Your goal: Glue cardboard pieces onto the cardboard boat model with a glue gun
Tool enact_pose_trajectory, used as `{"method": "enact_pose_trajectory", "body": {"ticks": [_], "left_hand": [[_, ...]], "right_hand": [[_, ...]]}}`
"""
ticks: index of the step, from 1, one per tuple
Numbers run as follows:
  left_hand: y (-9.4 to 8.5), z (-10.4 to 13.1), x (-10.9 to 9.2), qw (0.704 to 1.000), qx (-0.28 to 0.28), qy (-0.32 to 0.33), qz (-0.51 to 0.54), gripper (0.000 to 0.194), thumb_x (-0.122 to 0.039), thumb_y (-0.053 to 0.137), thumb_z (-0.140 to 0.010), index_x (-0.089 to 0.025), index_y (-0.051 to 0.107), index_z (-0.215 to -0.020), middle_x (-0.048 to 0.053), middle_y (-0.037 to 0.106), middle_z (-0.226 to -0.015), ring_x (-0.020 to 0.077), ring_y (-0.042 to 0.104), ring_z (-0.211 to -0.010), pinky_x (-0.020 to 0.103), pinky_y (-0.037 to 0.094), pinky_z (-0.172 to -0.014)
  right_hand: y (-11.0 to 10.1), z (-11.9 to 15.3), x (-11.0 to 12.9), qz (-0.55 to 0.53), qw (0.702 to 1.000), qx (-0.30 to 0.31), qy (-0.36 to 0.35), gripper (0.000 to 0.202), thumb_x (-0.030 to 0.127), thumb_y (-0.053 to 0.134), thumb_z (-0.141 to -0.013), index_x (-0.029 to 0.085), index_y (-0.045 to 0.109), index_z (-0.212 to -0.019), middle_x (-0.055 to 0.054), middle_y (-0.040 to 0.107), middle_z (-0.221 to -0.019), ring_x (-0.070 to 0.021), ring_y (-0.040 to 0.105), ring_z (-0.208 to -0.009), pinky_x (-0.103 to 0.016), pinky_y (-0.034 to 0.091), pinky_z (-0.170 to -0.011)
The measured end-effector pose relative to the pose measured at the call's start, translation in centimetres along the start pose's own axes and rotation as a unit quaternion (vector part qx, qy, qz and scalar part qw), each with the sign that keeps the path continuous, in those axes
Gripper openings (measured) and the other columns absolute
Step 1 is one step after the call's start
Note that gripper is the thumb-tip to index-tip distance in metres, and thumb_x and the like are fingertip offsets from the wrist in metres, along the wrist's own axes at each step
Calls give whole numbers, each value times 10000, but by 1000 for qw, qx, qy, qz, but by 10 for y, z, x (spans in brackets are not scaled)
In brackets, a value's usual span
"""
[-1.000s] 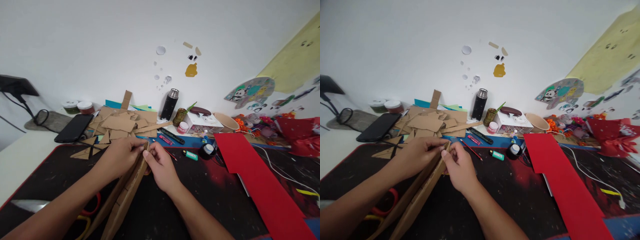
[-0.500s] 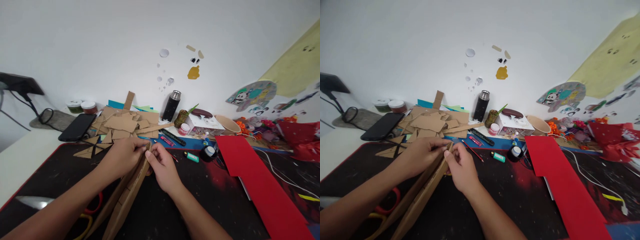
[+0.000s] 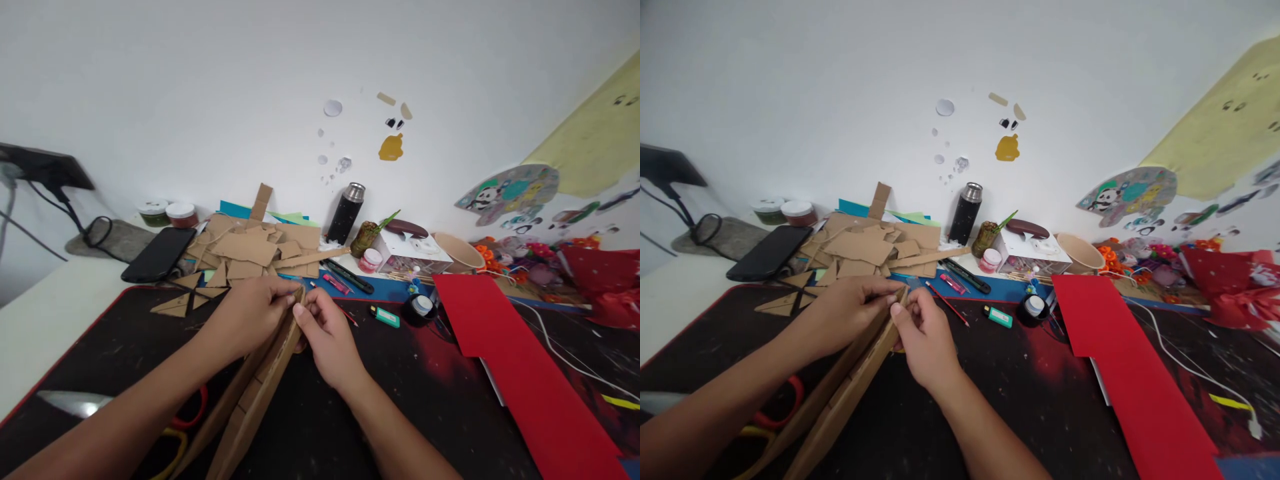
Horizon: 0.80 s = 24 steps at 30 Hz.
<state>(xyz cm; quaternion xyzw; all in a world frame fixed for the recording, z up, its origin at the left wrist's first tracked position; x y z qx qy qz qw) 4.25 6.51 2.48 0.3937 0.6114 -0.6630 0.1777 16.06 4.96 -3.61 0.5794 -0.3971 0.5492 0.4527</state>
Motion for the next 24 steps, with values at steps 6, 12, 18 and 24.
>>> {"method": "enact_pose_trajectory", "body": {"ticks": [6,12,18,24], "left_hand": [[-2,0,2,1000,-11,-5,-1,406,-288,499,-947,-302,865,-1121,9,879,-1108,274,802,-1012,357,573,-901],[-2,0,0,1000,-12,9,1,397,-273,499,-950,-319,863,-1100,-4,878,-1120,264,803,-1005,343,579,-887],[-1,0,1,1000,-2,-5,-3,390,-300,493,-950,-293,864,-1069,19,878,-1111,281,800,-994,371,575,-893],[-1,0,1,1000,-1,0,1,375,-291,497,-959,-300,857,-1065,1,877,-1072,266,796,-976,352,558,-854]], "right_hand": [[1,0,1,-1,1000,1,2,407,601,729,-934,259,514,-880,62,469,-748,-139,520,-614,-246,539,-524],[1,0,0,0,1000,3,4,412,607,730,-931,264,509,-878,56,463,-757,-144,516,-623,-246,539,-524],[2,0,0,-2,1000,3,5,417,609,729,-936,258,511,-879,56,479,-756,-139,521,-611,-252,542,-525],[1,0,0,-2,1000,2,3,405,600,729,-938,259,516,-884,55,468,-759,-143,522,-621,-250,543,-520]]}}
Point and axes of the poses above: each hand's wrist, its own z-axis away from the middle knuckle, its own y-axis out of the palm, x = y × z, the point moved 9 cm from there along -z, towards the middle knuckle
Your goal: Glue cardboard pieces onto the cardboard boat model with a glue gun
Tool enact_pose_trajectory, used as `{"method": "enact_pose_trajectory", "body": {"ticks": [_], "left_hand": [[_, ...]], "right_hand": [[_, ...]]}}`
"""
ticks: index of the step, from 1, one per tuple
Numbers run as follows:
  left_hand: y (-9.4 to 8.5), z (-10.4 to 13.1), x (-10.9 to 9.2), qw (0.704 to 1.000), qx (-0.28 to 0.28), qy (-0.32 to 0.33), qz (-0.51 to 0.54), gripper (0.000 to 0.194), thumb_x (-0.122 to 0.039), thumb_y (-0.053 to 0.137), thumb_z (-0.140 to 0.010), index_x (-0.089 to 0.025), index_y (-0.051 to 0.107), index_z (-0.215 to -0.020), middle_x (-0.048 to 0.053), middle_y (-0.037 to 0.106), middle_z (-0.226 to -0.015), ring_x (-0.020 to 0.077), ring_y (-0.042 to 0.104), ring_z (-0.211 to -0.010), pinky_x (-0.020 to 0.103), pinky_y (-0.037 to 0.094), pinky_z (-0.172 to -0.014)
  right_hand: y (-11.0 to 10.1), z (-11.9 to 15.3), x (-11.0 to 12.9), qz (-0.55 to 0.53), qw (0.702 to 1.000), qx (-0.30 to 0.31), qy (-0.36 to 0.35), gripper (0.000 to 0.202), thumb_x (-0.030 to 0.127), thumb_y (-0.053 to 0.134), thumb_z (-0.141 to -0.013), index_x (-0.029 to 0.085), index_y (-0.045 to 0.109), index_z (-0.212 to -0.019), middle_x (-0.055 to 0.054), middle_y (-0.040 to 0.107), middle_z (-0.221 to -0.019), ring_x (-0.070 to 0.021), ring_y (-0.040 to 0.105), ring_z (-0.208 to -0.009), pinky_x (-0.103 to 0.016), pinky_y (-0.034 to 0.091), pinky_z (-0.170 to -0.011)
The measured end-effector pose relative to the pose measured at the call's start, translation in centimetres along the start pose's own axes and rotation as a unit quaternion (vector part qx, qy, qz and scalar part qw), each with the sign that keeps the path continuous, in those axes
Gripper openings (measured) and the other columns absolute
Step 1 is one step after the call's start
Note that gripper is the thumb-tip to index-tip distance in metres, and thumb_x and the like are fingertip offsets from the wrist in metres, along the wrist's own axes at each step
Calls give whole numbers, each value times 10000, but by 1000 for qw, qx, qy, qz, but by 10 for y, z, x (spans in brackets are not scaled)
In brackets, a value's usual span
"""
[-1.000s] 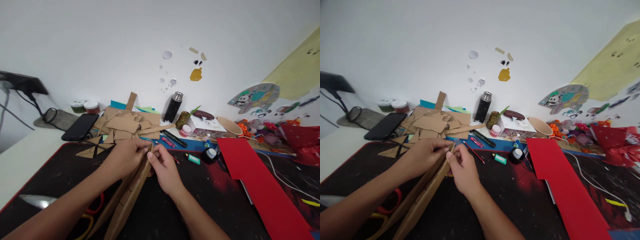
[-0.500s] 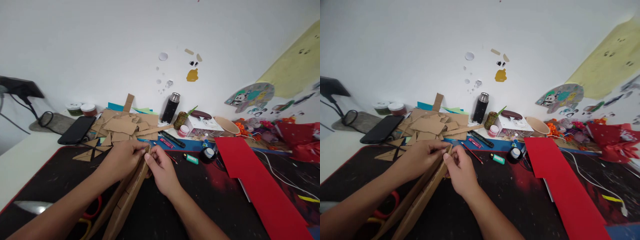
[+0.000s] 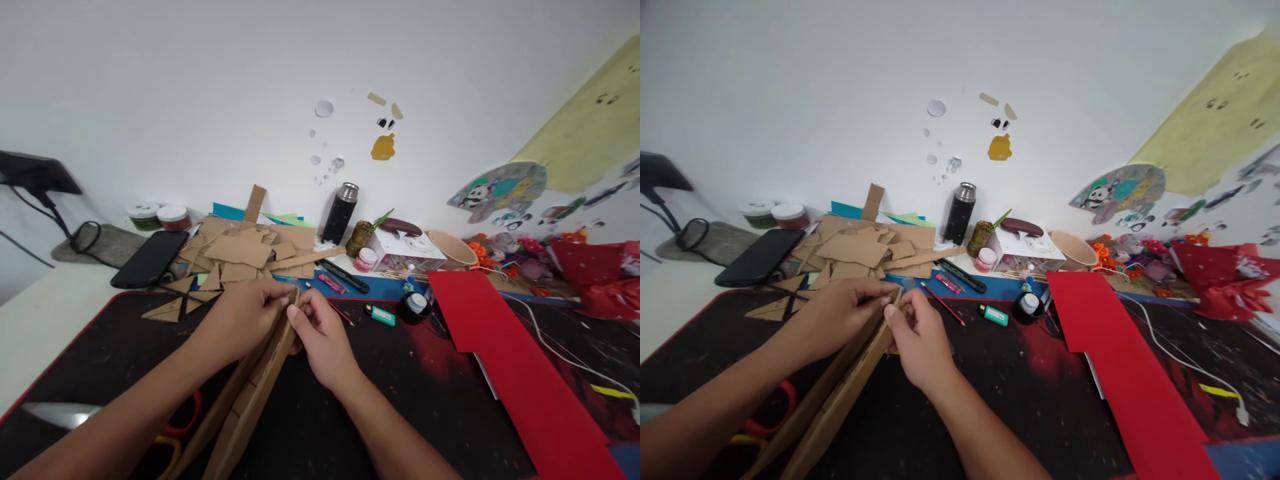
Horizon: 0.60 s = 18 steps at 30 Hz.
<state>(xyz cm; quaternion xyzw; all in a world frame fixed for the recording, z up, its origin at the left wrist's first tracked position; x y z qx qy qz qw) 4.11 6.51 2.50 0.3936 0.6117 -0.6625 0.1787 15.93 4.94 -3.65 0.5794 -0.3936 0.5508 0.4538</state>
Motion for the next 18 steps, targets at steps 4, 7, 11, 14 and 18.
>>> {"method": "enact_pose_trajectory", "body": {"ticks": [4,7,11,14,18], "left_hand": [[0,0,0,1000,-2,-2,7,370,-309,505,-960,-292,854,-1079,2,876,-1078,263,795,-967,345,556,-863],[0,0,0,1000,0,0,9,363,-322,499,-961,-281,854,-1024,4,877,-1068,267,793,-968,337,553,-849],[0,0,0,1000,-3,-1,5,373,-322,492,-957,-274,855,-1028,18,878,-1081,272,795,-979,345,552,-852],[1,0,1,1000,2,-3,2,400,-308,482,-956,-283,860,-1086,20,877,-1102,272,796,-996,358,556,-873],[2,-1,5,1000,-4,-17,-5,424,-326,492,-948,-273,856,-1159,36,866,-1190,293,788,-1079,395,566,-961]], "right_hand": [[0,0,0,-5,1000,-1,0,399,587,731,-938,255,515,-890,58,459,-759,-139,520,-625,-243,547,-522],[0,0,1,-5,1000,-1,-5,395,579,733,-938,248,523,-889,59,465,-760,-134,519,-623,-240,548,-520],[0,0,1,-5,1000,-1,-8,381,561,725,-948,244,522,-887,64,470,-751,-125,519,-611,-230,543,-517],[0,0,0,-2,1000,0,-9,382,561,720,-952,248,513,-882,65,479,-747,-121,516,-601,-223,534,-511],[0,0,-2,-4,1000,2,-3,394,569,719,-952,253,497,-875,68,494,-738,-119,521,-584,-220,525,-500]]}}
Point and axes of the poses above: each hand's wrist, its own z-axis away from the middle knuckle, its own y-axis out of the palm, x = y × z, the point moved 9 cm from there along -z, towards the middle knuckle
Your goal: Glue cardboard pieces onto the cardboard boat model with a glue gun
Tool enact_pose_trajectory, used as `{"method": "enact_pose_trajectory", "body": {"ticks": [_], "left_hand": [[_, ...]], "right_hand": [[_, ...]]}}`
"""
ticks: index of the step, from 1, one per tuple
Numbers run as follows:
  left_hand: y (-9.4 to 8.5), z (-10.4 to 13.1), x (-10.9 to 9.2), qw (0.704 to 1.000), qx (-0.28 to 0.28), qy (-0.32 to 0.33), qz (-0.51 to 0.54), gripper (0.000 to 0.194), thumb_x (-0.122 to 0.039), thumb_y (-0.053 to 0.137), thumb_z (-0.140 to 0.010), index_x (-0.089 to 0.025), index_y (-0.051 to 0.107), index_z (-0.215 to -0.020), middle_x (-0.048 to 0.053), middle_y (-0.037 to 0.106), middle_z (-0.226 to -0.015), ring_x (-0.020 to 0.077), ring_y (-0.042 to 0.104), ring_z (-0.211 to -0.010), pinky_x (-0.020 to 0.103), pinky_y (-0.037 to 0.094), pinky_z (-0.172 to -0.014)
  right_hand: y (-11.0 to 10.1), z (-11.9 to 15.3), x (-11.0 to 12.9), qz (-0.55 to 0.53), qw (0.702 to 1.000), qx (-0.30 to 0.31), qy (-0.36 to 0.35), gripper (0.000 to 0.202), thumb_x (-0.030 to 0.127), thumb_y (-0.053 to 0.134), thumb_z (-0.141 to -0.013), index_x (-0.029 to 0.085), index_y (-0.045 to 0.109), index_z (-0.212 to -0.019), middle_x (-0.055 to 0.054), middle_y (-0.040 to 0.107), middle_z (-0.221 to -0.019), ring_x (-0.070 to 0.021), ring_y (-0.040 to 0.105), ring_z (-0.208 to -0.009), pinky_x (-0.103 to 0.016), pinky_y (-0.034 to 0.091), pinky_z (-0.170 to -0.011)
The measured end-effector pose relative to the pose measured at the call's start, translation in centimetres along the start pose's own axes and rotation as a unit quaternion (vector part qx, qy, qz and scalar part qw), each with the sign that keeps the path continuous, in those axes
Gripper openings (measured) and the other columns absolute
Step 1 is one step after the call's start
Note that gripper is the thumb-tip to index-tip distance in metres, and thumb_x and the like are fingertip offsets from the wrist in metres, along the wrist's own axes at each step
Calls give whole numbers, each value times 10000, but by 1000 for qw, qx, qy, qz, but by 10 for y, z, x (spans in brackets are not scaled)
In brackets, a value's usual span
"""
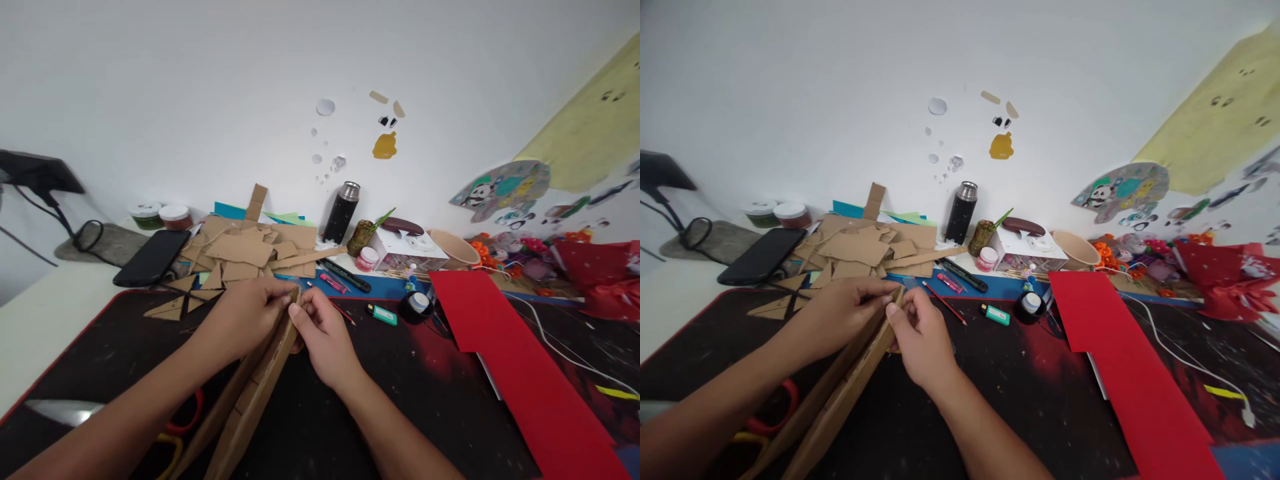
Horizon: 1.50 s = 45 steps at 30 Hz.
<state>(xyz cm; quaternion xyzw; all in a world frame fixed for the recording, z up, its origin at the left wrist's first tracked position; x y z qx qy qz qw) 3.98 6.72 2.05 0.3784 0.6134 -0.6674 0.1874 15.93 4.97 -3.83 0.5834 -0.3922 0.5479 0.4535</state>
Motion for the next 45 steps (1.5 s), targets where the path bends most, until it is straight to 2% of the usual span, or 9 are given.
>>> {"method": "enact_pose_trajectory", "body": {"ticks": [4,8,14,31,35,39,45], "left_hand": [[-1,0,1,1000,-4,-9,-15,447,-323,489,-942,-255,850,-1196,55,858,-1218,303,784,-1097,409,567,-964],[-2,1,-5,1000,0,10,-15,442,-280,481,-941,-288,858,-1172,29,873,-1153,282,793,-1045,383,558,-910],[-3,2,-6,1000,-2,5,-21,437,-235,489,-935,-294,862,-1156,19,878,-1114,265,797,-1014,350,553,-878],[-3,2,-4,1000,-3,-3,-23,438,-255,493,-947,-271,845,-1207,49,857,-1223,282,783,-1103,383,556,-952],[-2,2,-6,1000,3,7,-19,418,-284,478,-956,-268,856,-1136,49,875,-1124,280,787,-1025,380,559,-906],[-3,2,-7,1000,0,2,-14,422,-313,483,-959,-272,854,-1156,58,868,-1169,295,785,-1061,394,563,-930],[-4,3,-8,1000,-2,15,-16,392,-303,487,-954,-293,863,-1065,24,877,-1118,283,796,-1008,369,562,-882]], "right_hand": [[0,0,2,-2,1000,2,-4,374,561,711,-960,251,514,-891,69,506,-736,-120,536,-587,-226,535,-508],[-1,1,4,8,1000,-6,-9,367,549,712,-957,245,520,-884,71,493,-735,-118,528,-588,-229,544,-506],[-1,2,5,11,1000,-8,-11,368,543,713,-960,240,519,-885,70,481,-735,-123,525,-608,-238,560,-516],[0,2,7,2,1000,-11,-25,375,559,720,-957,246,526,-886,66,453,-743,-127,494,-617,-222,540,-503],[-1,2,7,0,1000,-12,-20,392,572,727,-949,248,518,-876,65,459,-741,-129,499,-614,-229,546,-506],[0,2,7,2,1000,-9,-15,390,571,730,-951,246,525,-881,66,463,-739,-123,498,-601,-230,542,-516],[0,2,6,3,1000,-10,-10,399,575,734,-940,251,510,-873,65,469,-745,-128,513,-603,-238,546,-514]]}}
Point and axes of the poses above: each hand's wrist, its own z-axis away from the middle knuckle, its own y-axis out of the palm, x = y × z, the point moved 9 cm from there along -z, towards the middle knuckle
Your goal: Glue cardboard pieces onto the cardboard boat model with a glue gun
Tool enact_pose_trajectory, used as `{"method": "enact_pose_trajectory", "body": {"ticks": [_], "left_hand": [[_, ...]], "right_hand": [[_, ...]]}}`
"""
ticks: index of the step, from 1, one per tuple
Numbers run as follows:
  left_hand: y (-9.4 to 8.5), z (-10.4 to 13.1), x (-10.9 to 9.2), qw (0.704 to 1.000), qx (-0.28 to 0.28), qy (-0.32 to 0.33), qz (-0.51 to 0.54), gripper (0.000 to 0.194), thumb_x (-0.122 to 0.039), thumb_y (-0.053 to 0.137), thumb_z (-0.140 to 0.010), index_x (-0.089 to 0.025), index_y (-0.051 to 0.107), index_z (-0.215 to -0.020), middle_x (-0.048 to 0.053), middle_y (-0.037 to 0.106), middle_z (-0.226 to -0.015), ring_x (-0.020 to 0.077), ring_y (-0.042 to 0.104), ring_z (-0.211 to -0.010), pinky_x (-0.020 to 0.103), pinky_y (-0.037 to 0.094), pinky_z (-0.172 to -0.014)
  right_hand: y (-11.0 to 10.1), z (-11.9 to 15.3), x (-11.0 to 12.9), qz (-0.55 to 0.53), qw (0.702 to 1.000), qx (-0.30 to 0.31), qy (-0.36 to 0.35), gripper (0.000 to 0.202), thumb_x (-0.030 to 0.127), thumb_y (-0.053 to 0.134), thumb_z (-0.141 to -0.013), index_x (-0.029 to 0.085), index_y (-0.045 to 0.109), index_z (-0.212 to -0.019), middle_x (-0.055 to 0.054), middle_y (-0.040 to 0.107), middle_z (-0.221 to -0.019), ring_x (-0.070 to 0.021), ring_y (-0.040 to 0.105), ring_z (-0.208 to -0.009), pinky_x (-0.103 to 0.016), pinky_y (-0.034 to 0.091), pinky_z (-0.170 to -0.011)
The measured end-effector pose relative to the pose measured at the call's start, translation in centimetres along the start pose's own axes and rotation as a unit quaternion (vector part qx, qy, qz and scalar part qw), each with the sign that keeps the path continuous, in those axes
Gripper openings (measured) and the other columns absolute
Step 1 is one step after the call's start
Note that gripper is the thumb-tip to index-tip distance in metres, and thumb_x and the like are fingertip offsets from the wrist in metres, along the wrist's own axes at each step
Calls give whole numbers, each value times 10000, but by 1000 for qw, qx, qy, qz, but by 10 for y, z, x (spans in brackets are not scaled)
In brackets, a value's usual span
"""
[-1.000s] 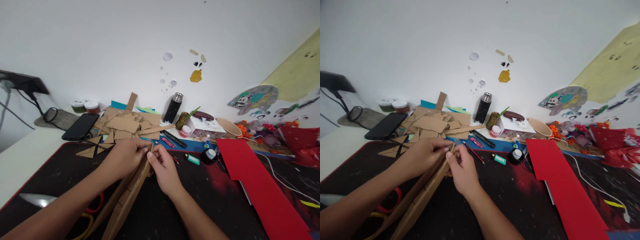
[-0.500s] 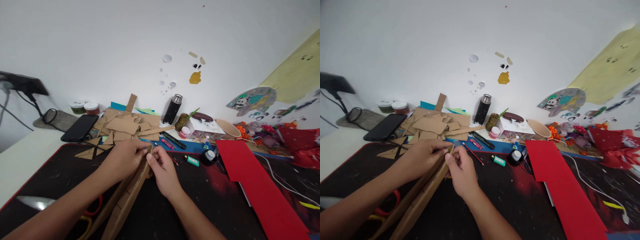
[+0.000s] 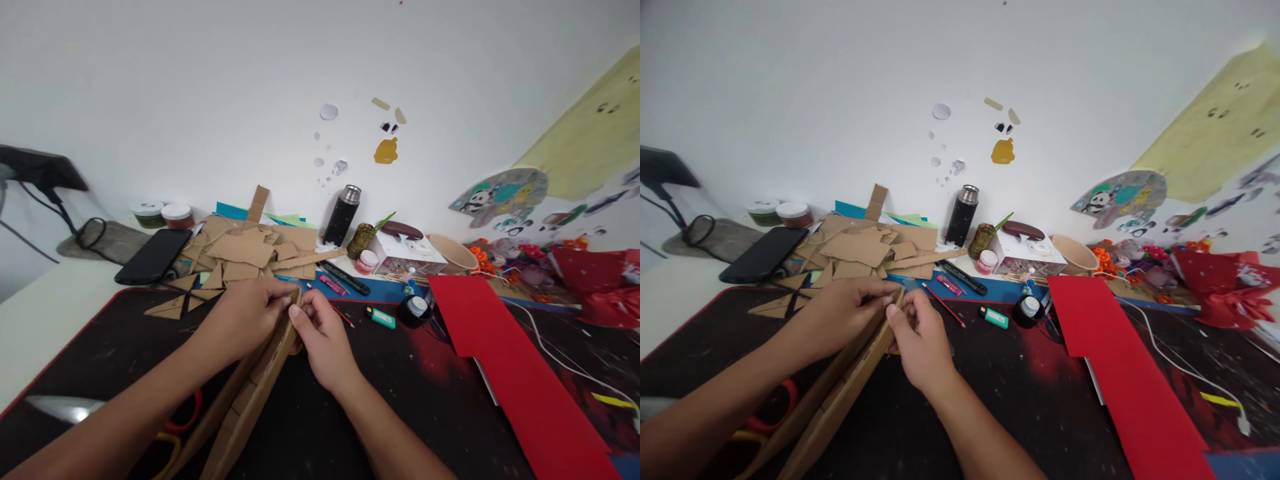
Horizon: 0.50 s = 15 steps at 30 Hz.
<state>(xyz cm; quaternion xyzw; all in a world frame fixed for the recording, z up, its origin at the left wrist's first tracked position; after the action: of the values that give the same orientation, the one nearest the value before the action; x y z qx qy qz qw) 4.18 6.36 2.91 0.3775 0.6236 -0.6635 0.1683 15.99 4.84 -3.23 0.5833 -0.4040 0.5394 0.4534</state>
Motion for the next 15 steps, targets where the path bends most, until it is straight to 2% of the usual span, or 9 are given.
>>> {"method": "enact_pose_trajectory", "body": {"ticks": [8,15], "left_hand": [[1,-1,2,1000,0,-4,4,388,-305,492,-960,-282,855,-1096,28,870,-1161,282,793,-1041,360,552,-906],[4,-1,3,1000,9,2,-6,363,-279,480,-961,-274,840,-997,25,874,-1084,265,793,-970,345,543,-851]], "right_hand": [[0,0,-2,-4,1000,1,4,378,563,729,-941,251,523,-879,65,467,-742,-133,516,-609,-245,551,-520],[-1,-1,-5,4,1000,-3,14,407,590,737,-932,258,509,-873,61,482,-741,-140,527,-613,-239,544,-507]]}}
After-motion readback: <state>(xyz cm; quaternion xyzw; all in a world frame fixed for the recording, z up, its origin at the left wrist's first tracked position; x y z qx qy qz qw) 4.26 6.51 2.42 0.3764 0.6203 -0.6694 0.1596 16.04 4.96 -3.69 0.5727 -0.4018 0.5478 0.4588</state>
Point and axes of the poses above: each hand's wrist, its own z-axis away from the middle knuckle, its own y-axis out of the palm, x = y × z, the point moved 9 cm from there along -z, towards the middle knuckle
